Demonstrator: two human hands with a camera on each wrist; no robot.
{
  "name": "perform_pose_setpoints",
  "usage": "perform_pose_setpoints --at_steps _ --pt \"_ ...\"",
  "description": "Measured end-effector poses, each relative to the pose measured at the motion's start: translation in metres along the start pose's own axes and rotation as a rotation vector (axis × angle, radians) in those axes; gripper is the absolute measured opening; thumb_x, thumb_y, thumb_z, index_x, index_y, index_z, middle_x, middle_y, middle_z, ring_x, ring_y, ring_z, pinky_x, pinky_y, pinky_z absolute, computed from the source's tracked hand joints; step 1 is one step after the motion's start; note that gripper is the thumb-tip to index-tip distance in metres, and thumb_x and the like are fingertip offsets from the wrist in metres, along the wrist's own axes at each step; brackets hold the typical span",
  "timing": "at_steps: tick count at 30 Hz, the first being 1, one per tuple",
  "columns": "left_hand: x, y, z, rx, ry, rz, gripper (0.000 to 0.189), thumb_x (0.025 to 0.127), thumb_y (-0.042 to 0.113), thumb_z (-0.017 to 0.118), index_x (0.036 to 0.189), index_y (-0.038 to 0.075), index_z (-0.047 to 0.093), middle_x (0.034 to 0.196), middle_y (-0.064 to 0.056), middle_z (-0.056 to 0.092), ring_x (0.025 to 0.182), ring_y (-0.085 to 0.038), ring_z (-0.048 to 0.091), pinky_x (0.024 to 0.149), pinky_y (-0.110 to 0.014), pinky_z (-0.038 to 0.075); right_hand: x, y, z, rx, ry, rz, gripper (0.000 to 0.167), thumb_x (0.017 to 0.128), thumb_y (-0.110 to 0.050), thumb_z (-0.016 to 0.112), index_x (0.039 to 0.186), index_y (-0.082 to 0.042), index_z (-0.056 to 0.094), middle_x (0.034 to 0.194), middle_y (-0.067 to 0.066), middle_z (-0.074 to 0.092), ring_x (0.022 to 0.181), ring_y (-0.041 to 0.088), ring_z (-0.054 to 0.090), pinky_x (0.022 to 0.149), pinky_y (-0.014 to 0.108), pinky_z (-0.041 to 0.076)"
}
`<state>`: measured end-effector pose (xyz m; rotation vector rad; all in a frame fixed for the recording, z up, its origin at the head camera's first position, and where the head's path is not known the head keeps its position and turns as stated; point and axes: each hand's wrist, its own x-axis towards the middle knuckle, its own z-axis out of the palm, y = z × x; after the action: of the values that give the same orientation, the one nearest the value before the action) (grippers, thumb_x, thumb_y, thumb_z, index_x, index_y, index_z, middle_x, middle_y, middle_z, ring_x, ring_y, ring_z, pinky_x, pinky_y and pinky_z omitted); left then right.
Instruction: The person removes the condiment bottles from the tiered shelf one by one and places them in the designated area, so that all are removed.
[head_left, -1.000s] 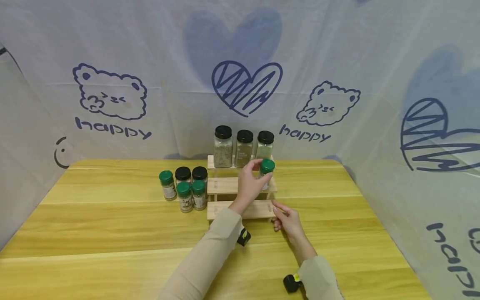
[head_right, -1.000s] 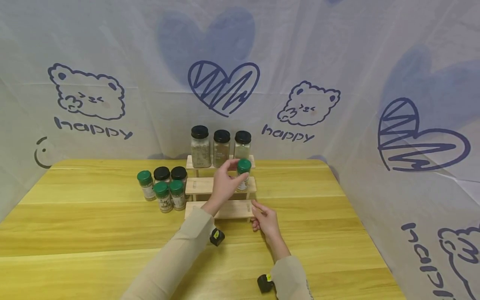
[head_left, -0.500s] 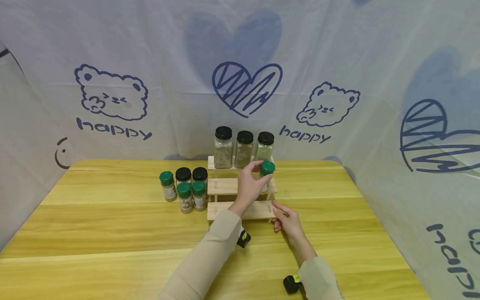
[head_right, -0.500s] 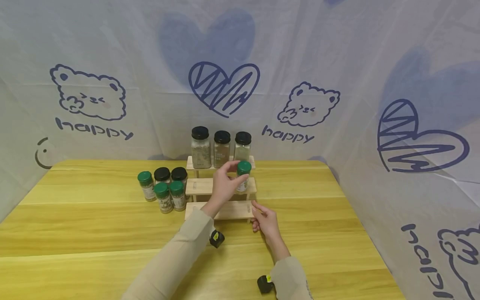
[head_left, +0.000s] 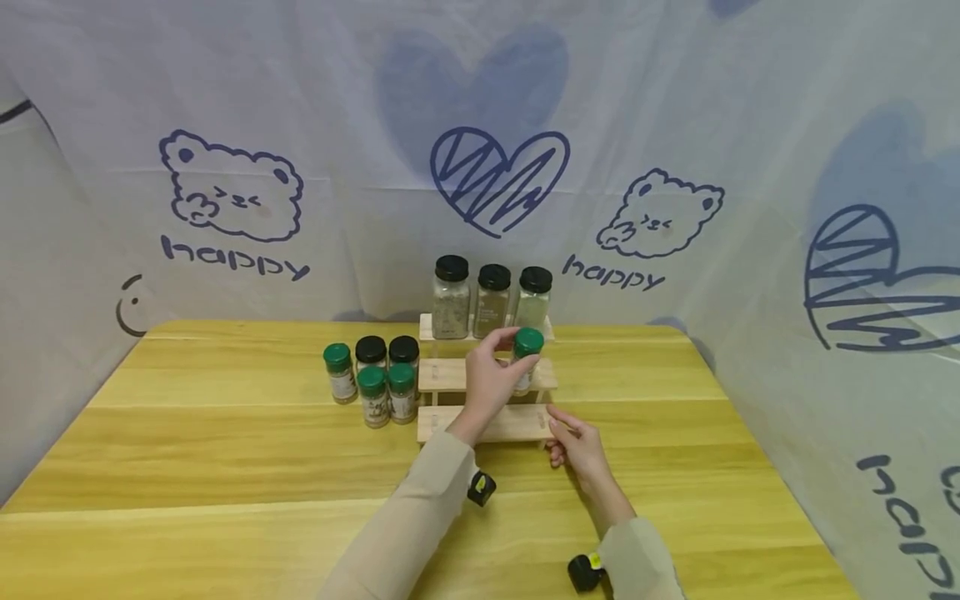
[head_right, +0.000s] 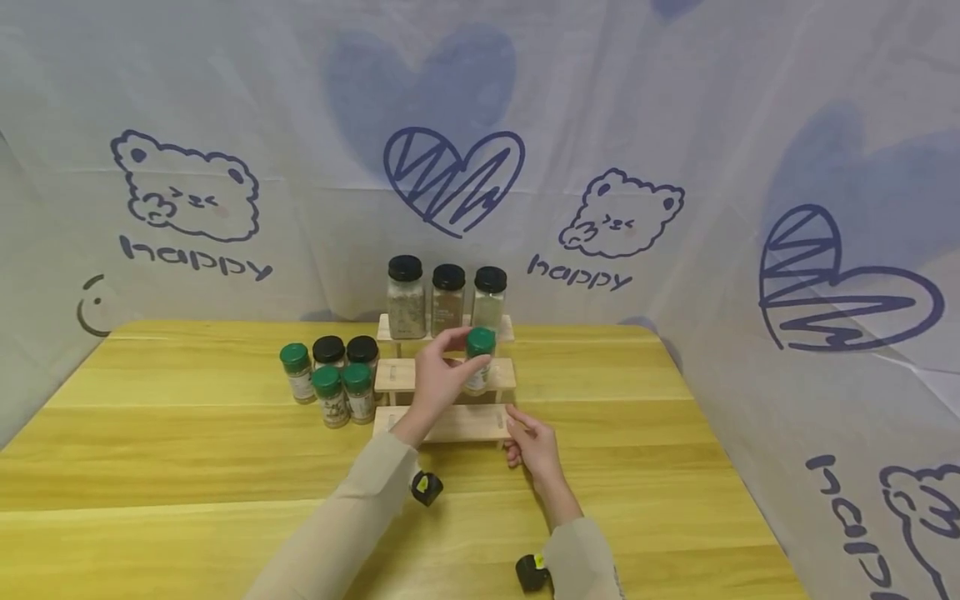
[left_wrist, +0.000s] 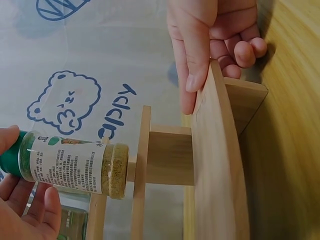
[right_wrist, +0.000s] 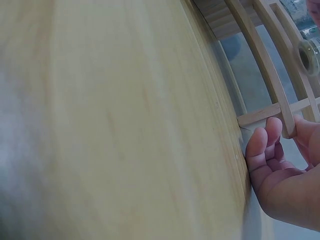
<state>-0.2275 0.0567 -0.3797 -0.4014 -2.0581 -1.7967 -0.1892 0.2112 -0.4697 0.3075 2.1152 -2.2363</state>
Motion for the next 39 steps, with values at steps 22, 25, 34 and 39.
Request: perform_pose_setpoints --at_steps 22,25,34,39 --pt "-0.016 0.009 -0.023 -0.052 0.022 -0.026 0.037 0.072 0.008 0.074 0.107 0.003 0.062 0.091 -0.009 0.062 0.085 -0.019 0.057 0.063 -0.028 0.049 0.001 0.002 0.0 -0.027 -0.003 -0.011 0.033 0.091 -0.006 0.05 0.124 0.003 0.05 0.057 0.006 0.056 0.04 0.008 0.046 0.04 0.02 0.044" --pt "-0.018 0.001 -0.026 -0.048 0.044 -0.008 0.036 0.071 0.011 0.075 0.105 0.006 0.064 0.09 -0.006 0.062 0.083 -0.015 0.057 0.061 -0.025 0.049 0.001 0.001 0.001 -0.019 -0.004 -0.005 0.033 0.092 -0.007 0.05 0.124 0.003 0.05 0.057 0.006 0.057 0.04 0.008 0.046 0.04 0.02 0.044" --pt "-0.024 0.014 -0.04 -0.073 0.063 0.006 0.037 0.07 0.006 0.076 0.104 0.0 0.063 0.091 -0.013 0.063 0.085 -0.026 0.056 0.065 -0.038 0.049 0.0 0.0 0.001 -0.003 0.005 0.006 0.034 0.091 -0.007 0.05 0.124 0.003 0.05 0.058 0.007 0.057 0.04 0.008 0.046 0.039 0.019 0.043" --pt "-0.032 0.039 -0.052 -0.08 0.07 -0.019 0.037 0.07 -0.002 0.073 0.105 -0.006 0.061 0.091 -0.019 0.061 0.085 -0.031 0.055 0.066 -0.038 0.048 -0.001 0.0 0.0 0.008 0.003 0.008 0.034 0.091 -0.007 0.05 0.124 0.003 0.049 0.058 0.007 0.057 0.04 0.008 0.046 0.039 0.019 0.043"
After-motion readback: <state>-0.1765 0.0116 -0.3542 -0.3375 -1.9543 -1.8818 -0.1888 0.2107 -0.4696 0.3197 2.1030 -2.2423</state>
